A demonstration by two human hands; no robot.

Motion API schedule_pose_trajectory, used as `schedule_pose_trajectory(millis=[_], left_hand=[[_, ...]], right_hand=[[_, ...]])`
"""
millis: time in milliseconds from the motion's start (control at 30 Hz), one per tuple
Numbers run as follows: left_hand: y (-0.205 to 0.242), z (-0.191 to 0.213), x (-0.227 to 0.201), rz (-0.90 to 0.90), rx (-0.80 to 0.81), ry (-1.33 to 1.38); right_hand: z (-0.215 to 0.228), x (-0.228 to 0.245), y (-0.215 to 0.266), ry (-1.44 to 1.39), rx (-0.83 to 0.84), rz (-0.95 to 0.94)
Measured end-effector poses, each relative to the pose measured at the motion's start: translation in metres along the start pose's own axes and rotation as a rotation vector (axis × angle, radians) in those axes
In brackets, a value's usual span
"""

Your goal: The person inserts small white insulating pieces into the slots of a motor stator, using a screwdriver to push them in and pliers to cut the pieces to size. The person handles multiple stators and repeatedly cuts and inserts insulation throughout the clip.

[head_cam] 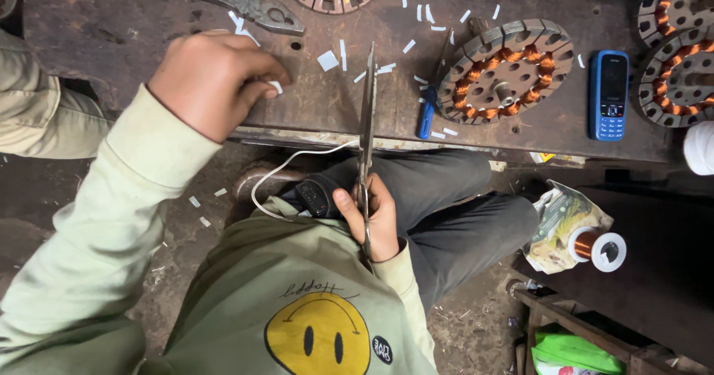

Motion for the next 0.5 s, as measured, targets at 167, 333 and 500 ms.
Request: schedule_pose_trajectory(millis=[167, 333, 500], left_hand=[[0.002, -0.025, 0.002, 0.118, -0.186, 0.434], [0.010, -0.043, -0.004, 0.082, -0.206, 0.194], [0.016, -0.043, -0.013, 0.006, -0.187, 0.103]], right_hand=[[-0.001, 0.003, -0.001, 0.011, -0.011, -0.003], [0.000, 0.000, 0.000, -0.007, -0.004, 0.006], [0.001, -0.006, 0.002, -0.009, 0.004, 0.019]])
Point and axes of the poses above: each hand's wrist, its own y-axis away from the middle knuckle, its own z-axis out of the back of the hand, x = y × z, the point moved 2 cm from there along -y, towards the middle knuckle, and after that the axes turned 14 degrees about y, right-handed, at the moved point
